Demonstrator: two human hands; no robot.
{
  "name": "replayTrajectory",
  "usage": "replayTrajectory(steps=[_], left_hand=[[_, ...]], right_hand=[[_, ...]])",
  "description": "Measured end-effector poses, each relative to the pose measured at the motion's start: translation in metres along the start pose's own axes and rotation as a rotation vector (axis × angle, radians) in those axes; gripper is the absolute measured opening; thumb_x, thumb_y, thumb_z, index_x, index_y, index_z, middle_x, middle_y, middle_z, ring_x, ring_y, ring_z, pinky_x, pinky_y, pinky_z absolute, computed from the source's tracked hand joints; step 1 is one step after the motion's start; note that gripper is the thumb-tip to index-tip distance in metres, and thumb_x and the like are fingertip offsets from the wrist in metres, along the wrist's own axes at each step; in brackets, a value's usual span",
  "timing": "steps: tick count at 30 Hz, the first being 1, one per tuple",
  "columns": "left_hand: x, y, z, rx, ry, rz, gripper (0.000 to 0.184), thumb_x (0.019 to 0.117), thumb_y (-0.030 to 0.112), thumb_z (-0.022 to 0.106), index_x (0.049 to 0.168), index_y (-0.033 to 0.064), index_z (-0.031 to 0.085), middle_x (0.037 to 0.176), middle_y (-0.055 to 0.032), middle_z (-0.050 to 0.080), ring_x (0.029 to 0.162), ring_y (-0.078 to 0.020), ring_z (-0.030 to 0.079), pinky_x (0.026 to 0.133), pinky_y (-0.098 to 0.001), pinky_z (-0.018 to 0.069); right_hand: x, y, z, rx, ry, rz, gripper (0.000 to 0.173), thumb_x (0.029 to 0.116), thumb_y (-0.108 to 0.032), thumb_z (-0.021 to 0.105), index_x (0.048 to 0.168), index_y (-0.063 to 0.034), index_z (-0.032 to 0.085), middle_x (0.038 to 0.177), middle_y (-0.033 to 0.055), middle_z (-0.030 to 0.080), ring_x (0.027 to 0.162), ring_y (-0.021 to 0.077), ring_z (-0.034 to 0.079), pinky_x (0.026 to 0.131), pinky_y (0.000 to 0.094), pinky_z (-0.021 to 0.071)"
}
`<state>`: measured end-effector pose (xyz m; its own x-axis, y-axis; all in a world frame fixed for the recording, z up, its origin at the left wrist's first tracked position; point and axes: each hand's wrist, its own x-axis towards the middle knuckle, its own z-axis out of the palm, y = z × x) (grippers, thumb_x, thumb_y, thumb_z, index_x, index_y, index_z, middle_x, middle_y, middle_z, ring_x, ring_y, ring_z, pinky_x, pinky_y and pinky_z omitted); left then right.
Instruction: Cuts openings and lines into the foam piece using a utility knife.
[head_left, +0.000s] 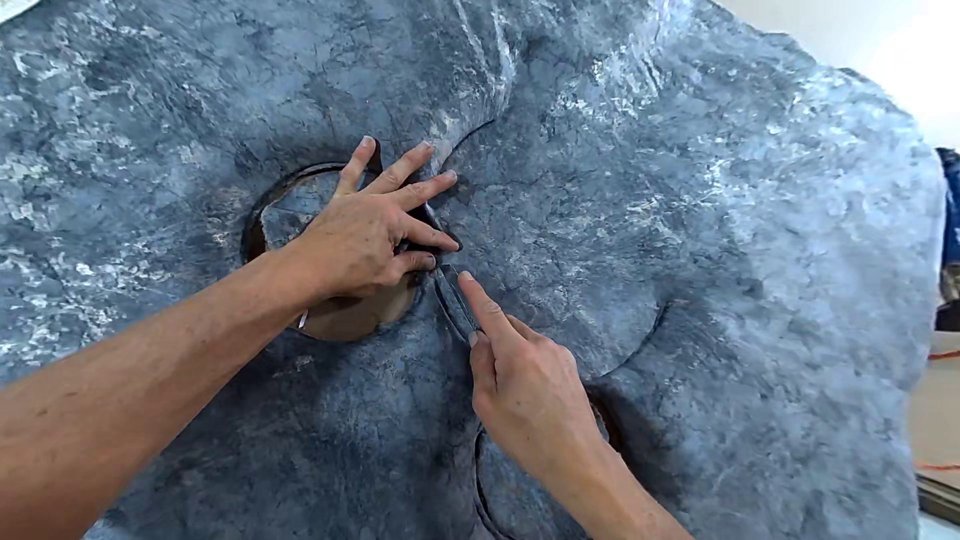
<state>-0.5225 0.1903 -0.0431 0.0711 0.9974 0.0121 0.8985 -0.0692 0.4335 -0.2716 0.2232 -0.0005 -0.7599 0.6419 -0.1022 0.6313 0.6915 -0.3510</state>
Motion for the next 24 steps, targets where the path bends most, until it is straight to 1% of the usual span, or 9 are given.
replayTrajectory(steps=[8, 11, 13, 15, 17, 19, 22, 24], left_hand=[[-0.001, 0.0, 0.0, -0.016, 0.001, 0.002, 0.032, 0.0986, 0.05, 0.054, 0.125, 0.0475, 0.072, 0.167, 0.0088, 0.033, 0.16, -0.0241, 0.01, 0.123, -0.0683, -0.0077], [0.0, 0.001, -0.001, -0.011, -0.011, -0.011, 0.032, 0.099, 0.051, 0.053, 0.126, 0.048, 0.072, 0.167, 0.009, 0.032, 0.16, -0.0241, 0.009, 0.123, -0.0681, -0.0082], [0.0, 0.002, -0.002, -0.009, -0.024, -0.024, 0.033, 0.0996, 0.05, 0.052, 0.126, 0.0479, 0.071, 0.168, 0.0091, 0.031, 0.161, -0.0238, 0.009, 0.122, -0.0685, -0.0091], [0.0, 0.003, -0.002, -0.006, -0.039, -0.028, 0.034, 0.0999, 0.05, 0.052, 0.128, 0.0476, 0.071, 0.169, 0.0092, 0.029, 0.161, -0.0232, 0.007, 0.122, -0.0692, -0.0095], [0.0, 0.003, -0.002, -0.003, -0.035, -0.026, 0.034, 0.1, 0.051, 0.051, 0.128, 0.0474, 0.07, 0.169, 0.0088, 0.029, 0.161, -0.0235, 0.008, 0.122, -0.0697, -0.0093], [0.001, 0.004, -0.001, -0.004, -0.029, -0.018, 0.035, 0.0999, 0.051, 0.05, 0.128, 0.0473, 0.07, 0.169, 0.0078, 0.03, 0.161, -0.0245, 0.008, 0.121, -0.0705, -0.0087], [0.001, 0.003, 0.0, -0.003, -0.021, -0.011, 0.035, 0.0991, 0.051, 0.051, 0.127, 0.0472, 0.071, 0.168, 0.008, 0.03, 0.161, -0.0248, 0.008, 0.121, -0.071, -0.0087], [0.001, 0.003, 0.0, -0.007, -0.022, -0.011, 0.035, 0.0987, 0.051, 0.051, 0.127, 0.0467, 0.071, 0.169, 0.0081, 0.03, 0.161, -0.0246, 0.009, 0.121, -0.0712, -0.0086]], right_hand=[[0.008, -0.008, -0.003, -0.072, -0.06, 0.001, 0.06, 0.0965, -0.016, 0.052, 0.155, -0.0255, 0.049, 0.072, 0.0024, 0.061, 0.049, 0.0161, 0.054, 0.044, 0.0342, 0.0452], [0.009, -0.017, -0.005, -0.135, -0.105, 0.026, 0.064, 0.095, -0.013, 0.055, 0.157, -0.0245, 0.046, 0.072, 0.0055, 0.061, 0.05, 0.0187, 0.056, 0.044, 0.0351, 0.0464], [0.008, -0.022, -0.009, -0.161, -0.156, 0.055, 0.067, 0.0939, -0.012, 0.055, 0.159, -0.026, 0.043, 0.074, 0.0066, 0.061, 0.05, 0.0193, 0.057, 0.045, 0.0356, 0.047], [0.003, -0.023, -0.012, -0.193, -0.184, 0.06, 0.07, 0.0919, -0.012, 0.055, 0.159, -0.0272, 0.042, 0.072, 0.0058, 0.059, 0.049, 0.0189, 0.056, 0.044, 0.0354, 0.0468], [-0.002, -0.021, -0.016, -0.235, -0.193, 0.043, 0.07, 0.0899, -0.011, 0.057, 0.157, -0.0269, 0.045, 0.071, 0.0055, 0.059, 0.048, 0.0186, 0.055, 0.043, 0.0349, 0.0463], [-0.003, -0.021, -0.018, -0.265, -0.203, 0.021, 0.069, 0.0903, -0.011, 0.057, 0.157, -0.0257, 0.046, 0.072, 0.0057, 0.059, 0.047, 0.0183, 0.055, 0.042, 0.0344, 0.046], [-0.002, -0.016, -0.02, -0.222, -0.213, 0.011, 0.068, 0.091, -0.012, 0.055, 0.157, -0.0264, 0.046, 0.071, 0.0042, 0.059, 0.048, 0.0181, 0.056, 0.044, 0.0348, 0.0472], [-0.005, -0.014, -0.019, -0.188, -0.198, 0.004, 0.066, 0.091, -0.013, 0.052, 0.156, -0.0252, 0.048, 0.067, 0.0025, 0.058, 0.047, 0.0169, 0.055, 0.043, 0.0345, 0.0467]])
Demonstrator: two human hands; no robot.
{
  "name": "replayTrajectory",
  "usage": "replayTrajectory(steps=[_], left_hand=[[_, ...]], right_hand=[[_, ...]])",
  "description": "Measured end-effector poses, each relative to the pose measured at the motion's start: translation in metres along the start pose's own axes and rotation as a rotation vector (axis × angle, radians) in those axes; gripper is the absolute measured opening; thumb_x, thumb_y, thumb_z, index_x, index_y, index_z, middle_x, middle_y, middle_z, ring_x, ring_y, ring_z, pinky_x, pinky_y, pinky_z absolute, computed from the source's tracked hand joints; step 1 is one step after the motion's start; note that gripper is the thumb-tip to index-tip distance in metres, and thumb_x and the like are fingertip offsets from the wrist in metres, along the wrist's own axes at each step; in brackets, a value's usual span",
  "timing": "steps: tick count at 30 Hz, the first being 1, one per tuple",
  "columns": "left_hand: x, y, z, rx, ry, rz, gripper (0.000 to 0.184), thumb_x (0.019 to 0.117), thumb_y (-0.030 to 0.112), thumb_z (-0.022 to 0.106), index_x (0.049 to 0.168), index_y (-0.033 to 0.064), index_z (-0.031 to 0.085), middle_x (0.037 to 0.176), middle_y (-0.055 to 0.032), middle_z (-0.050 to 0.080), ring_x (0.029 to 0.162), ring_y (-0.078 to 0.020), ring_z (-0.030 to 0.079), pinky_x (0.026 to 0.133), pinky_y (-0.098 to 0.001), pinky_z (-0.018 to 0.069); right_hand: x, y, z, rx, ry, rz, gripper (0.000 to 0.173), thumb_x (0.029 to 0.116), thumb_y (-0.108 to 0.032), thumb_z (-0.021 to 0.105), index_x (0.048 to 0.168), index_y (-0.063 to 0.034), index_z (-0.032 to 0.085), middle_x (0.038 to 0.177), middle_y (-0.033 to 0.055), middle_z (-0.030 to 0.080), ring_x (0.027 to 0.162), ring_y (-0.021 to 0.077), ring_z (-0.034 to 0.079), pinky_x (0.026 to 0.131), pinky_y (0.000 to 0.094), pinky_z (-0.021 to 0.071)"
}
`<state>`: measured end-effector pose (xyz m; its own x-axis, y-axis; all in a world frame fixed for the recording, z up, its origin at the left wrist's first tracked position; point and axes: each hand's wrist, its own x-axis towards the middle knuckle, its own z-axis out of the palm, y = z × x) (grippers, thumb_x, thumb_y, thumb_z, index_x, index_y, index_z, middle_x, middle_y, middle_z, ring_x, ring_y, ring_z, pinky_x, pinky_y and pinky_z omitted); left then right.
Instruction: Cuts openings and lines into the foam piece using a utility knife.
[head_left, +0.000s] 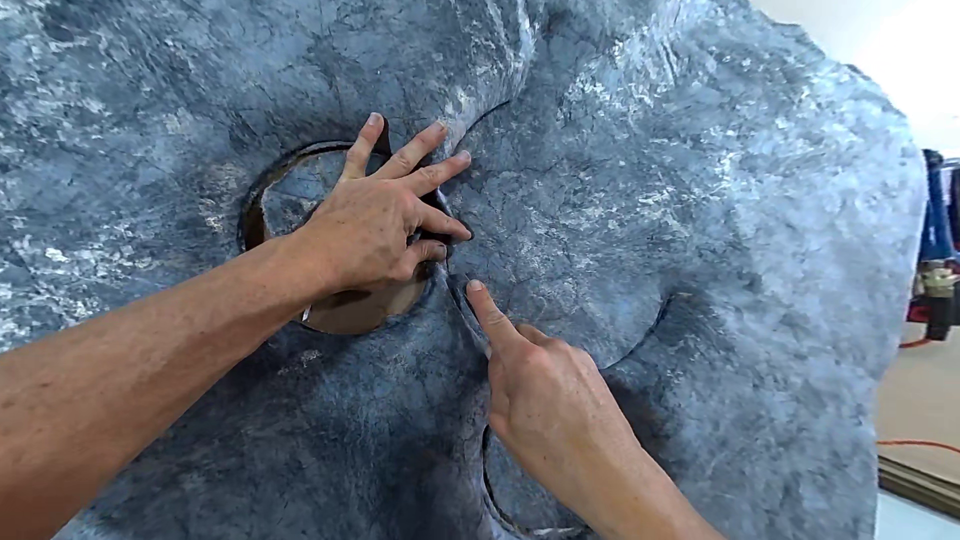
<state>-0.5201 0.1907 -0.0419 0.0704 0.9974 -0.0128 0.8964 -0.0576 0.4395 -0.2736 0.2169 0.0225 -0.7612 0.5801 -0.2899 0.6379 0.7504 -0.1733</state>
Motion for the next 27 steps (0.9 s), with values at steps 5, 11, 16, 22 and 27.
replayTrajectory(steps=[5, 11, 16, 22, 27], left_hand=[[0.0, 0.0, 0.0, 0.002, 0.005, 0.008, 0.034, 0.0981, 0.049, 0.054, 0.126, 0.0463, 0.072, 0.168, 0.0058, 0.031, 0.16, -0.0264, 0.01, 0.121, -0.0725, -0.0076], [0.0, -0.001, 0.0, 0.014, 0.008, 0.007, 0.034, 0.0982, 0.05, 0.052, 0.127, 0.0474, 0.071, 0.169, 0.0059, 0.031, 0.16, -0.0267, 0.01, 0.12, -0.0729, -0.0072], [0.0, -0.002, 0.001, 0.015, 0.006, 0.006, 0.035, 0.0988, 0.051, 0.05, 0.127, 0.0472, 0.071, 0.168, 0.0061, 0.031, 0.16, -0.0271, 0.01, 0.12, -0.0731, -0.0066], [-0.001, -0.001, 0.0, 0.011, 0.01, 0.002, 0.036, 0.0985, 0.051, 0.05, 0.128, 0.0465, 0.071, 0.168, 0.0058, 0.031, 0.16, -0.0272, 0.01, 0.12, -0.073, -0.0069], [-0.001, -0.003, 0.001, 0.01, 0.018, 0.014, 0.037, 0.099, 0.052, 0.049, 0.128, 0.0461, 0.071, 0.168, 0.005, 0.032, 0.16, -0.0281, 0.011, 0.12, -0.0736, -0.0064]], right_hand=[[-0.004, 0.002, -0.006, -0.043, -0.078, -0.022, 0.066, 0.0924, -0.015, 0.053, 0.158, -0.0235, 0.045, 0.066, 0.0024, 0.056, 0.048, 0.0176, 0.055, 0.043, 0.0338, 0.0456], [-0.005, 0.007, -0.008, -0.112, -0.094, -0.096, 0.069, 0.0904, -0.013, 0.055, 0.158, -0.0229, 0.044, 0.065, 0.0039, 0.055, 0.046, 0.0192, 0.054, 0.042, 0.0344, 0.0435], [-0.014, 0.018, -0.007, -0.119, -0.106, -0.142, 0.071, 0.0875, -0.013, 0.055, 0.157, -0.0221, 0.046, 0.066, 0.0032, 0.055, 0.044, 0.0181, 0.052, 0.041, 0.0335, 0.0431], [-0.011, 0.025, -0.012, -0.159, -0.127, -0.194, 0.073, 0.0865, -0.011, 0.057, 0.157, -0.0256, 0.045, 0.066, 0.0034, 0.054, 0.043, 0.0177, 0.051, 0.039, 0.0329, 0.0414], [-0.014, 0.036, -0.008, -0.16, -0.09, -0.253, 0.07, 0.0857, -0.01, 0.054, 0.155, -0.0235, 0.05, 0.066, 0.0033, 0.053, 0.041, 0.0174, 0.048, 0.037, 0.0329, 0.0387]])
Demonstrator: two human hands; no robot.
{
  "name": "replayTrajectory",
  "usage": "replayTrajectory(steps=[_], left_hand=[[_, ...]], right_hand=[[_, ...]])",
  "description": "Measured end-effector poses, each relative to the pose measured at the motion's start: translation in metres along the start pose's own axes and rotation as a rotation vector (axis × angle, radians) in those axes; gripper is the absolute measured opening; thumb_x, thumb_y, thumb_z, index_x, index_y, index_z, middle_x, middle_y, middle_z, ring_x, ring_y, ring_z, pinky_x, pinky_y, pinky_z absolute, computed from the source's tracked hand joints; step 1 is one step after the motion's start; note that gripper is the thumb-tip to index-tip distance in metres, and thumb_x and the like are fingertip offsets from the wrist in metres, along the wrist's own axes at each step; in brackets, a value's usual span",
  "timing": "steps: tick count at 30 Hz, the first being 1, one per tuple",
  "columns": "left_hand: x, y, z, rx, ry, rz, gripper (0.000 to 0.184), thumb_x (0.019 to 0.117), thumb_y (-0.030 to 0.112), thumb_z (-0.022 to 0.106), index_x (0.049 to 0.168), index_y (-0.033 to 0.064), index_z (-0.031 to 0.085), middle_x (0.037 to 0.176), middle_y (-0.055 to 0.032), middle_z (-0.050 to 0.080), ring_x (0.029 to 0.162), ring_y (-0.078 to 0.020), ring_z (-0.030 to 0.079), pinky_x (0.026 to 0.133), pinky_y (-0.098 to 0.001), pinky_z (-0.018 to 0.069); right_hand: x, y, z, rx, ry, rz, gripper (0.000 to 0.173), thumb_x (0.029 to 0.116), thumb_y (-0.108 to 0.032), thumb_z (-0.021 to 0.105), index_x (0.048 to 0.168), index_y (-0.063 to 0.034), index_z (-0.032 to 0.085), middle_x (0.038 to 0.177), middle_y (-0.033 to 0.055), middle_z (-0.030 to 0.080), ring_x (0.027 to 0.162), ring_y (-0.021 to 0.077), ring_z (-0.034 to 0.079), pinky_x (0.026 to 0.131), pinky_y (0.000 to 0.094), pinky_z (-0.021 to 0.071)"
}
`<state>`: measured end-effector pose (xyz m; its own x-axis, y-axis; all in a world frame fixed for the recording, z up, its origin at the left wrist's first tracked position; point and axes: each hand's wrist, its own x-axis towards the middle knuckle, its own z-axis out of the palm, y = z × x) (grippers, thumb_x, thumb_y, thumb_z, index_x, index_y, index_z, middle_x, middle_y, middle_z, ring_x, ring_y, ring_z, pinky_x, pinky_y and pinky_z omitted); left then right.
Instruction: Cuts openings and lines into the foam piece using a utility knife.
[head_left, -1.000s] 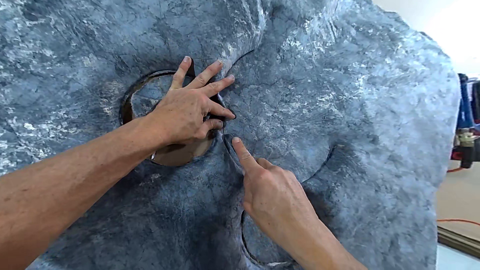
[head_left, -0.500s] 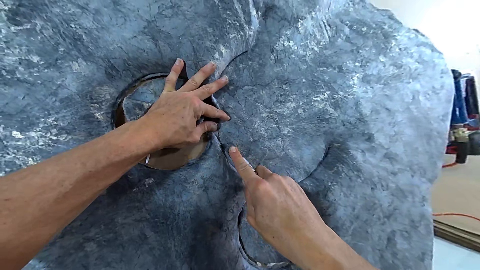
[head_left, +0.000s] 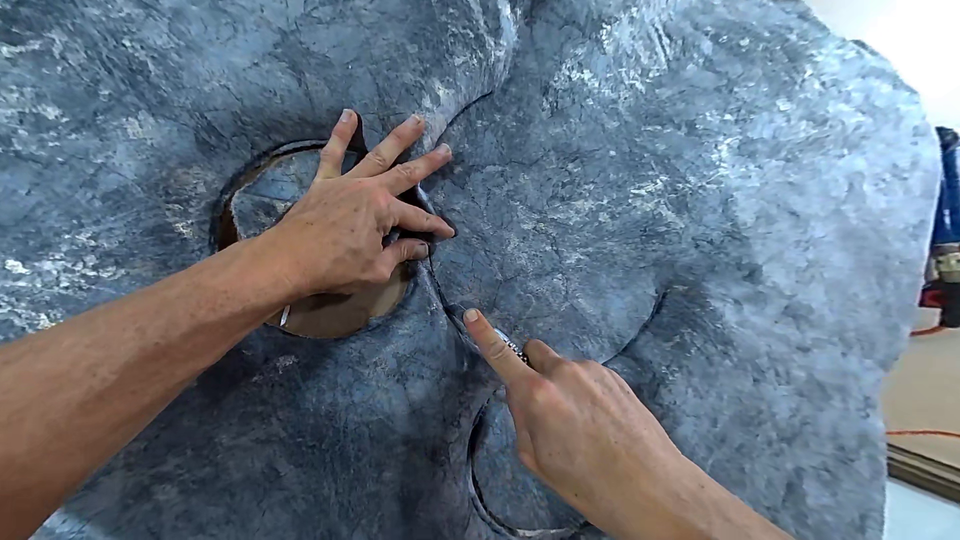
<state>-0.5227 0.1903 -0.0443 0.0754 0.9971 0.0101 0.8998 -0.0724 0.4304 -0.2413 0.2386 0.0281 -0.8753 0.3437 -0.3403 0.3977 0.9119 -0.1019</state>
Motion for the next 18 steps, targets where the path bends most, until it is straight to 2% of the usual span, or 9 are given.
replayTrajectory(steps=[9, 18], left_hand=[[0.0, 0.001, 0.0, -0.012, 0.008, 0.01, 0.037, 0.0988, 0.052, 0.048, 0.127, 0.0448, 0.072, 0.167, 0.0034, 0.034, 0.16, -0.0301, 0.013, 0.119, -0.0753, -0.0061], [-0.001, 0.0, 0.001, -0.005, 0.026, 0.018, 0.037, 0.0987, 0.053, 0.048, 0.126, 0.0445, 0.072, 0.167, 0.0032, 0.034, 0.16, -0.0311, 0.013, 0.119, -0.0758, -0.0059]], right_hand=[[-0.013, 0.015, 0.007, 0.016, 0.036, -0.068, 0.07, 0.0854, -0.011, 0.052, 0.154, -0.0223, 0.05, 0.063, 0.0027, 0.049, 0.04, 0.0174, 0.045, 0.036, 0.0325, 0.0355], [-0.017, 0.032, 0.003, -0.053, -0.001, -0.159, 0.071, 0.0854, -0.011, 0.053, 0.155, -0.0255, 0.049, 0.065, 0.0036, 0.049, 0.039, 0.0178, 0.044, 0.035, 0.0328, 0.0344]])
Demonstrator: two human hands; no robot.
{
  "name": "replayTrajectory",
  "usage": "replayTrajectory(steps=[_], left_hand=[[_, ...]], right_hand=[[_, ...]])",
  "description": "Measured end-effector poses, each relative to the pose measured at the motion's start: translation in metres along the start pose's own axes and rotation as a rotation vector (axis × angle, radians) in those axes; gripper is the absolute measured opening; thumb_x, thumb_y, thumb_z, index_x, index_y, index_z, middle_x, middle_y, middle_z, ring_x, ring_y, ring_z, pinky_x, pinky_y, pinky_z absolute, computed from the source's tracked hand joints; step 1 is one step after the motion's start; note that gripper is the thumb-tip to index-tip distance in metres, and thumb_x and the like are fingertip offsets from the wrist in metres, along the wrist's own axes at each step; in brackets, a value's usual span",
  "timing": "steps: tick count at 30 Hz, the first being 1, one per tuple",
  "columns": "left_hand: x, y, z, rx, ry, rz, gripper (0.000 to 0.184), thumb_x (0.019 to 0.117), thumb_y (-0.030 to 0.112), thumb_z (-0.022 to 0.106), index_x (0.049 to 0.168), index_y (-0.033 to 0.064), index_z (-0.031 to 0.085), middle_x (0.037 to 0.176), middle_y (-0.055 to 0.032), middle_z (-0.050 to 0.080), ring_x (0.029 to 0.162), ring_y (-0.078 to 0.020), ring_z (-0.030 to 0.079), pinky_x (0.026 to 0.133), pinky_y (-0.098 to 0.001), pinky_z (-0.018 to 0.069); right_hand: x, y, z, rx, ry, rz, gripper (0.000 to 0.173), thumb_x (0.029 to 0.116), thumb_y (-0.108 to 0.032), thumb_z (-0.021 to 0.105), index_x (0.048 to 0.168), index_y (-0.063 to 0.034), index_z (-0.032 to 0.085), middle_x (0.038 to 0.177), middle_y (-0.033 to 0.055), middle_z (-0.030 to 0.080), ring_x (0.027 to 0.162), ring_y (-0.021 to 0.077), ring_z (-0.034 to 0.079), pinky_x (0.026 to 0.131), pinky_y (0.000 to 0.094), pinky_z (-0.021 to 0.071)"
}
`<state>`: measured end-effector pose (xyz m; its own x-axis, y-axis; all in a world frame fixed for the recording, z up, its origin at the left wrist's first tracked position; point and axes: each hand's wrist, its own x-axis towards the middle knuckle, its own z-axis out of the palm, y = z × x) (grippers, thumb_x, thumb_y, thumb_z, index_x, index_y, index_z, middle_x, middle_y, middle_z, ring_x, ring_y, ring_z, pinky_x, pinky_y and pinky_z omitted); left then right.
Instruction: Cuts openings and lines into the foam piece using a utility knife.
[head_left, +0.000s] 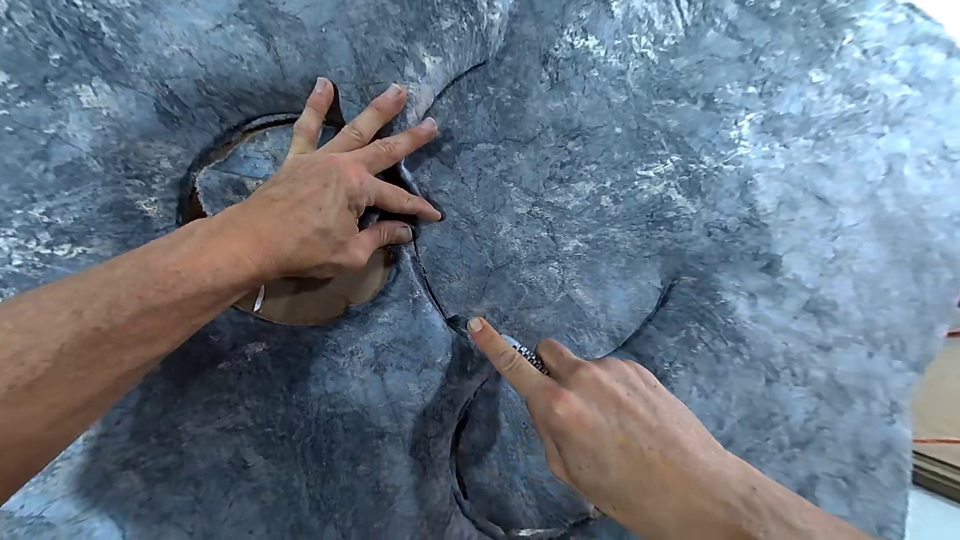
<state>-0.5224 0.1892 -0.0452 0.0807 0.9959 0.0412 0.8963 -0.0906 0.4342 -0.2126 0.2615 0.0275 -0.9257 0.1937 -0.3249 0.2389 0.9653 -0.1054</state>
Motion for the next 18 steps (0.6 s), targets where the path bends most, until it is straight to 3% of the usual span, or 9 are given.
replayTrajectory(steps=[18], left_hand=[[0.0, 0.0, -0.001, 0.011, -0.02, -0.009, 0.039, 0.0972, 0.056, 0.047, 0.127, 0.0457, 0.071, 0.169, 0.0036, 0.03, 0.16, -0.0316, 0.011, 0.119, -0.0757, -0.0053]], right_hand=[[-0.018, 0.029, 0.002, 0.009, -0.047, -0.096, 0.069, 0.087, -0.013, 0.047, 0.155, -0.0278, 0.049, 0.07, 0.0037, 0.051, 0.038, 0.0174, 0.044, 0.033, 0.034, 0.0342]])
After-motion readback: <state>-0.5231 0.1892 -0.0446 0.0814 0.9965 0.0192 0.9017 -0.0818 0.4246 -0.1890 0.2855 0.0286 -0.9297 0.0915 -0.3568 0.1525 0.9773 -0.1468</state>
